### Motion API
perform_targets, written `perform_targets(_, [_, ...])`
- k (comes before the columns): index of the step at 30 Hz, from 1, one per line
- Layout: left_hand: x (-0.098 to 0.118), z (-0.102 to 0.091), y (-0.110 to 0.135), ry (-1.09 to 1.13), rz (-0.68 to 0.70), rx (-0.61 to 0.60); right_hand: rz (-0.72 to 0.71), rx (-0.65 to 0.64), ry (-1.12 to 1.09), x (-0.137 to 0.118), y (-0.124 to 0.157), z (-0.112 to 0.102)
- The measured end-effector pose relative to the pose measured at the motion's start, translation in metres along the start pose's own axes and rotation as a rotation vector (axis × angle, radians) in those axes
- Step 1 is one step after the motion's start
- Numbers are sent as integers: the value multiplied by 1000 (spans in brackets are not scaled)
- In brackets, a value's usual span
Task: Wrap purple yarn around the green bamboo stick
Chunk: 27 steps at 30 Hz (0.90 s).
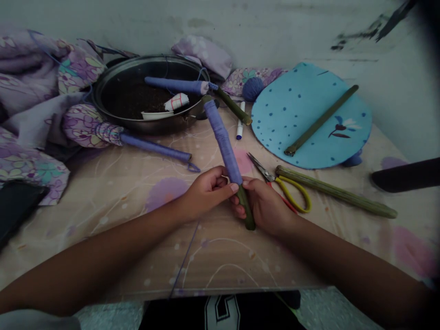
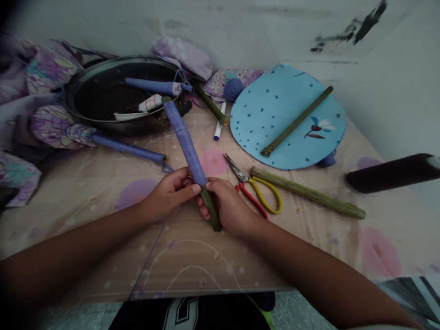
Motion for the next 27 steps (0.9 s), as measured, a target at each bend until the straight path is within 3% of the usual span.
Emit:
perform_targets(5, [-1,1,0,58,-6,-59,0,-28,8,-1,1,0])
perform_targets(13, [1,3,-1,33,5,-18,-9,17,63,-2,4,-1])
perform_targets(27, [2,2,-1,30,20,-49,25,24,52,-2,6,-3])
Point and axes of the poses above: each hand's wrist, its own y-axis away from the middle knuckle, its own z-axis out of the palm, x = y × z, the point moved 4 cm from there along -y, towards the middle knuckle, and after that the axes turned 9 degrees about y, right-handed, at the moved point
